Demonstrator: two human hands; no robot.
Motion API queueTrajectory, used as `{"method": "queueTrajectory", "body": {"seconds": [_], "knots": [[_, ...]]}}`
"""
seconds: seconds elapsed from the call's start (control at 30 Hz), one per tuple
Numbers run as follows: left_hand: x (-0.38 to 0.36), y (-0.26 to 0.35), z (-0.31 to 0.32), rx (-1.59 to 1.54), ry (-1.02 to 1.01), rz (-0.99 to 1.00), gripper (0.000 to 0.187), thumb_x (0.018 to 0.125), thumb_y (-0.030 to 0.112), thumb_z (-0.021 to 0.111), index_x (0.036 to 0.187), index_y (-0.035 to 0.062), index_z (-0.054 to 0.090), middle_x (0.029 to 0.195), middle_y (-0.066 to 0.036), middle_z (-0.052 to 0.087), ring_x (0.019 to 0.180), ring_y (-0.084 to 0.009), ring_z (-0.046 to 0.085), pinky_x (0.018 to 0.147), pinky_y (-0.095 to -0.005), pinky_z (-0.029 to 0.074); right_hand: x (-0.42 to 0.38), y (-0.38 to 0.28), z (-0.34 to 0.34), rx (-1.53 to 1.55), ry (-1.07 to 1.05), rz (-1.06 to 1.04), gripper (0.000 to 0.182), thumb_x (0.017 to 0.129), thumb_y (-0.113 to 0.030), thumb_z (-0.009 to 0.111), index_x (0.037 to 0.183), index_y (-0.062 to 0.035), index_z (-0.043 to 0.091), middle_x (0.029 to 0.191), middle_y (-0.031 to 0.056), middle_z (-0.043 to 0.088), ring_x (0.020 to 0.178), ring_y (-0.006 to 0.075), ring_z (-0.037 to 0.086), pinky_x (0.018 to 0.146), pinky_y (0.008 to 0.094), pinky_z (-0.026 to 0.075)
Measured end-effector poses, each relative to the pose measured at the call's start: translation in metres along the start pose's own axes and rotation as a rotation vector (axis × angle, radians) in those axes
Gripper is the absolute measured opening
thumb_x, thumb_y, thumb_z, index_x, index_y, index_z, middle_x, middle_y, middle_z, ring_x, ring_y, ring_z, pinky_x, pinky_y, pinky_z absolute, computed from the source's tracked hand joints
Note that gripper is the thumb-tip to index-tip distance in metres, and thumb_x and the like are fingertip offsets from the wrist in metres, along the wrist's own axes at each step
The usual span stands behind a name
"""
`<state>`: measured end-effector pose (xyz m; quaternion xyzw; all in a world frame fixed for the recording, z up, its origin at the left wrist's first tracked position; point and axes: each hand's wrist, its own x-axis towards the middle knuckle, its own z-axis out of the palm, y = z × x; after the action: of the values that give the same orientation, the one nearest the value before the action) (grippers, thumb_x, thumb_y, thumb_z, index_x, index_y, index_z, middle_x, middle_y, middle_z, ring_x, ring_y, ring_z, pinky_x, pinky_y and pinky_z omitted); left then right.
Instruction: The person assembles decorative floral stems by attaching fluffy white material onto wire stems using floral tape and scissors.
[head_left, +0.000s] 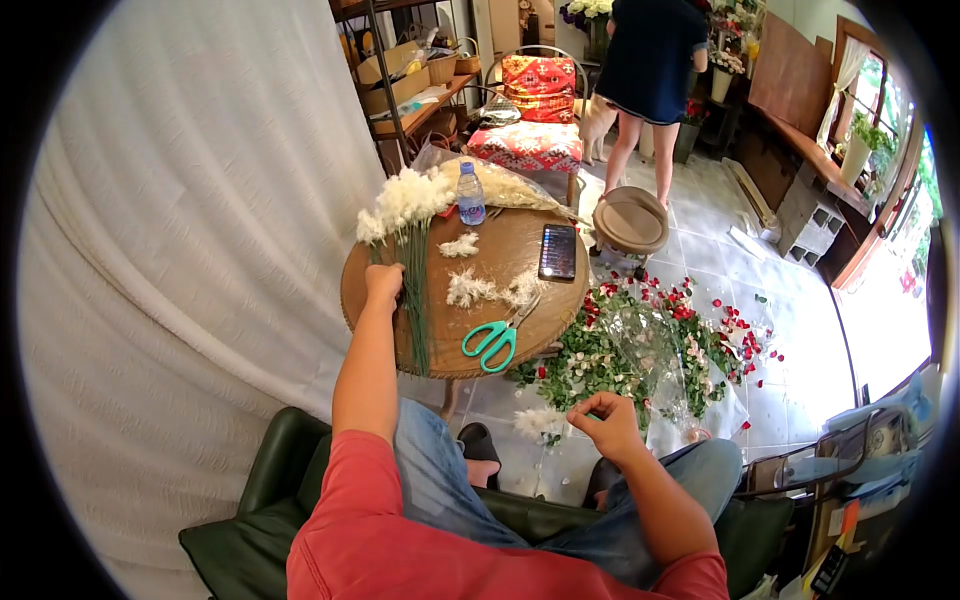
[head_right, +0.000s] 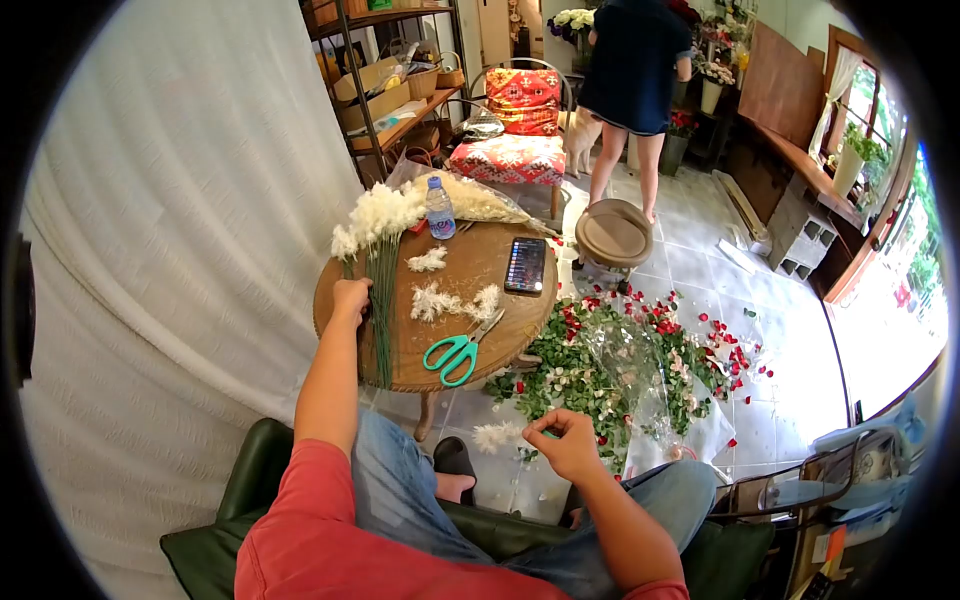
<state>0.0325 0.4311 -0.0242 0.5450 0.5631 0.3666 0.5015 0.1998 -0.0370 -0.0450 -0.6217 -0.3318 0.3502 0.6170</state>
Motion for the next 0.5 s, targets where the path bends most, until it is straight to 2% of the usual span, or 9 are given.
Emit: {"method": "queueTrajectory", "body": {"seconds": [0.1, 0.17, 0.3, 0.37, 0.5], "knots": [[0.006, -0.004, 0.003, 0.013, 0.073, 0.054, 0.022, 0.085, 0.009, 0.068, 0.070, -0.0026, 0.057, 0.067, -0.011, 0.058, 0.056, -0.0199, 0.052, 0.053, -0.0389, 0.041, 0.001, 0.001, -0.001, -0.017, 0.002, -0.014, 0.012, 0.084, -0.002, 0.077, 0.083, 0.0025, 0.066, 0.086, 0.0082, 0.071, 0.084, 0.0132, 0.067, 0.080, 0.0287, 0.055], [0.007, -0.007, 0.007, -0.027, 0.199, 0.255, 0.015, 0.087, 0.008, 0.065, 0.078, -0.0038, 0.064, 0.069, -0.008, 0.057, 0.063, -0.0200, 0.053, 0.059, -0.0364, 0.043, 0.001, -0.001, -0.001, -0.005, 0.005, -0.017, 0.012, 0.083, -0.002, 0.077, 0.083, 0.0024, 0.066, 0.086, 0.0081, 0.071, 0.084, 0.0134, 0.067, 0.080, 0.0288, 0.055], [-0.017, 0.011, 0.007, 0.048, 0.203, 0.337, 0.014, 0.087, 0.010, 0.066, 0.086, -0.0038, 0.068, 0.073, -0.007, 0.061, 0.071, -0.0182, 0.057, 0.066, -0.0342, 0.046, 0.000, -0.006, 0.002, -0.016, 0.005, 0.002, 0.012, 0.083, -0.002, 0.077, 0.083, 0.0025, 0.066, 0.086, 0.0081, 0.071, 0.084, 0.0134, 0.067, 0.080, 0.0288, 0.055], [-0.021, 0.017, 0.011, 0.155, 0.287, 0.457, 0.018, 0.086, 0.015, 0.067, 0.087, -0.0031, 0.067, 0.071, -0.009, 0.064, 0.068, -0.0224, 0.061, 0.067, -0.0377, 0.049, 0.000, -0.006, 0.003, -0.031, 0.001, 0.001, 0.012, 0.083, -0.002, 0.078, 0.083, 0.0022, 0.067, 0.086, 0.0079, 0.071, 0.083, 0.0131, 0.067, 0.080, 0.0285, 0.055], [-0.032, 0.030, 0.018, 0.140, 0.258, 0.540, 0.020, 0.087, 0.018, 0.067, 0.087, -0.0024, 0.067, 0.072, -0.011, 0.066, 0.069, -0.0259, 0.063, 0.068, -0.0384, 0.050, 0.001, -0.002, 0.002, -0.062, 0.011, 0.012, 0.012, 0.083, -0.003, 0.078, 0.083, 0.0021, 0.067, 0.086, 0.0076, 0.071, 0.083, 0.0127, 0.067, 0.079, 0.0281, 0.054]]}}
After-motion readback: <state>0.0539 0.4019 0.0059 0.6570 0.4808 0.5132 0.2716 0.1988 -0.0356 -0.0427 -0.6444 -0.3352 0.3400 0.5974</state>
